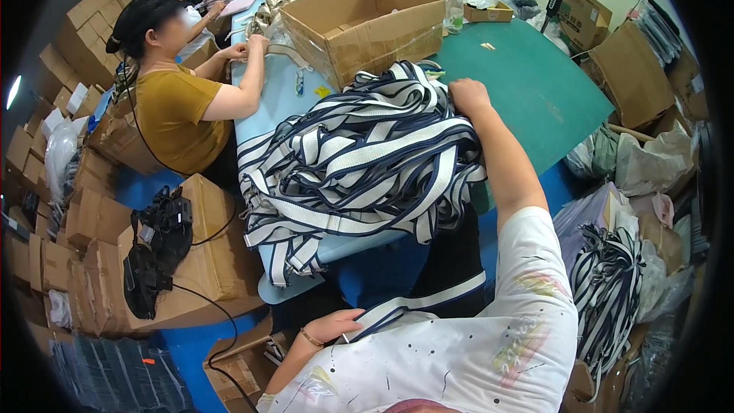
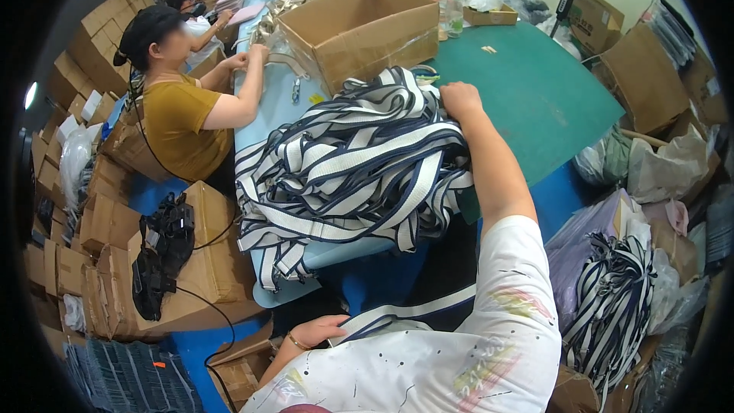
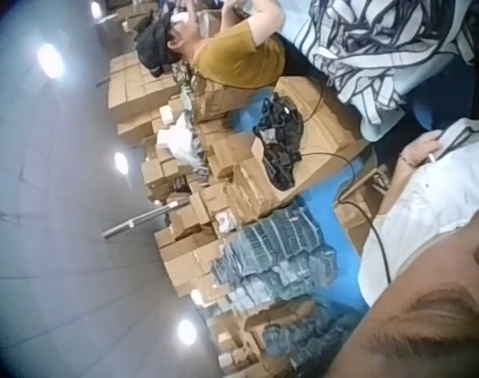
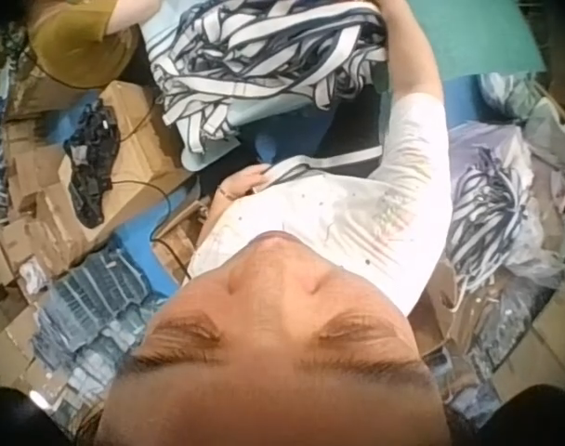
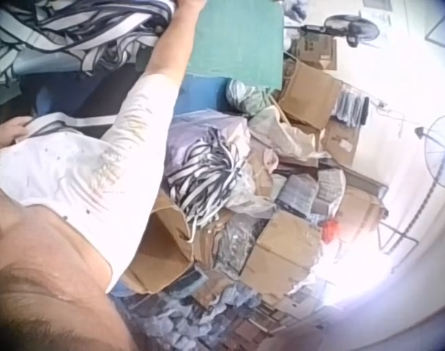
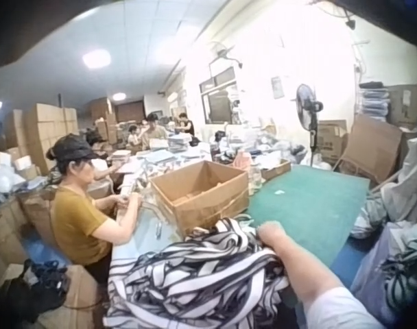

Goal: Assembling, inspecting, and tagging striped fabric straps in a workshop environment.

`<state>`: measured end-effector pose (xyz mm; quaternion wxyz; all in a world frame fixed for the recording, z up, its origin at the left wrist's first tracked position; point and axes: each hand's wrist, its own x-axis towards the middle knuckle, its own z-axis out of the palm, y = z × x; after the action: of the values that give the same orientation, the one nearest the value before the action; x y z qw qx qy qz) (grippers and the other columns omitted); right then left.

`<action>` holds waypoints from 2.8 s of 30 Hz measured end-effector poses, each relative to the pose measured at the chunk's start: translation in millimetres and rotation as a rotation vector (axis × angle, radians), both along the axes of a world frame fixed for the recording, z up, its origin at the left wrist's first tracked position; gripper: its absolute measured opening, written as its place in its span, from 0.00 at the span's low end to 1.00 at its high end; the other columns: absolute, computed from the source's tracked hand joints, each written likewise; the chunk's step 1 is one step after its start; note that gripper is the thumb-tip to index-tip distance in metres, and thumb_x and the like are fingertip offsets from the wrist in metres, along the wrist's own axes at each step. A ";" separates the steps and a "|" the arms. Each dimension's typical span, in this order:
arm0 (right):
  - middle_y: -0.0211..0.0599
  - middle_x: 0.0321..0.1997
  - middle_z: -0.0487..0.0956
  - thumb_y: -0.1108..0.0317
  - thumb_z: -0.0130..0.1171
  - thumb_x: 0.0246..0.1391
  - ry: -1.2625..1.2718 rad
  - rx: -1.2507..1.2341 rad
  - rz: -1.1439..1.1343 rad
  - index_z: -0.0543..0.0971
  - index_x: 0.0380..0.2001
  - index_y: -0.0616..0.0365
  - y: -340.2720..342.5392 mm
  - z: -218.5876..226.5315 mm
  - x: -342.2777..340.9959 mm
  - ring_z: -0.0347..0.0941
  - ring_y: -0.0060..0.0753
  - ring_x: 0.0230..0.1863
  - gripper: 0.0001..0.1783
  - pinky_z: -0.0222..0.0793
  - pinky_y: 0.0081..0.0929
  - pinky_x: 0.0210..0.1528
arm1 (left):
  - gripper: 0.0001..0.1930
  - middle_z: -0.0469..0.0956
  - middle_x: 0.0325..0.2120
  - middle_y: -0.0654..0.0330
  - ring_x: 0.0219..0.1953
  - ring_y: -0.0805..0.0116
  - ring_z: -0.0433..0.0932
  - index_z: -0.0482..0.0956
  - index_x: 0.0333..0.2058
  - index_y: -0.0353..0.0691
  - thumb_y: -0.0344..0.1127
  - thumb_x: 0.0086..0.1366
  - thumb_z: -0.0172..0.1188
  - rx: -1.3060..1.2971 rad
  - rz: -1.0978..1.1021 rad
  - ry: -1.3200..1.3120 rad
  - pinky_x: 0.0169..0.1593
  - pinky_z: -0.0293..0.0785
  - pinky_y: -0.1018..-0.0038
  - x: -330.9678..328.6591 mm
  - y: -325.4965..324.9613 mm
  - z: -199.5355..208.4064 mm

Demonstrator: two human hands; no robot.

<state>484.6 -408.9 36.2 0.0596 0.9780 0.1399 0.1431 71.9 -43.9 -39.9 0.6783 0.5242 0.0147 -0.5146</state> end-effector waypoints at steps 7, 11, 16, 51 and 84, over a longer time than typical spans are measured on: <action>0.39 0.31 0.79 0.61 0.50 0.54 -0.261 0.466 -0.006 0.76 0.31 0.53 -31.4 29.0 -43.4 0.75 0.44 0.34 0.09 0.71 0.39 0.34 | 0.15 0.75 0.35 0.61 0.37 0.79 0.71 0.65 0.49 0.31 0.30 0.65 0.47 -0.124 -0.047 -0.034 0.42 0.68 0.83 2.3 -0.2 -5.9; 0.37 0.31 0.79 0.68 0.56 0.52 -0.392 0.959 0.131 0.80 0.33 0.54 -35.3 43.6 -118.1 0.77 0.33 0.32 0.06 0.72 0.25 0.30 | 0.10 0.76 0.29 0.52 0.26 0.71 0.76 0.59 0.45 0.33 0.29 0.66 0.44 -0.157 0.032 -0.004 0.33 0.74 0.76 6.8 -9.9 1.3; 0.40 0.33 0.78 0.82 0.61 0.41 -0.502 0.921 0.425 0.82 0.33 0.56 3.1 32.0 -250.0 0.75 0.33 0.33 0.13 0.71 0.21 0.32 | 0.10 0.76 0.30 0.49 0.24 0.65 0.77 0.62 0.43 0.34 0.31 0.65 0.46 -0.203 0.245 0.018 0.30 0.75 0.74 14.3 -8.9 5.2; 0.27 0.27 0.77 0.76 0.62 0.31 -0.121 0.928 0.659 0.81 0.30 0.46 97.7 -81.9 -392.1 0.71 0.26 0.23 0.17 0.61 0.22 0.20 | 0.16 0.75 0.34 0.55 0.32 0.70 0.78 0.65 0.46 0.30 0.29 0.61 0.54 -0.038 0.790 0.166 0.31 0.75 0.80 -0.2 -57.4 27.4; 0.37 0.31 0.75 0.74 0.65 0.43 0.398 1.339 0.374 0.73 0.36 0.61 136.5 -56.9 -388.3 0.70 0.23 0.24 0.15 0.67 0.17 0.26 | 0.09 0.69 0.35 0.62 0.37 0.76 0.71 0.67 0.39 0.32 0.26 0.61 0.54 0.165 0.788 -0.601 0.41 0.70 0.78 -8.5 -78.0 -11.9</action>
<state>96.3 -272.4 -20.7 -0.6045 0.7718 0.1956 0.0249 63.3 -121.9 -51.9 0.7517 0.6557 0.0561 -0.0425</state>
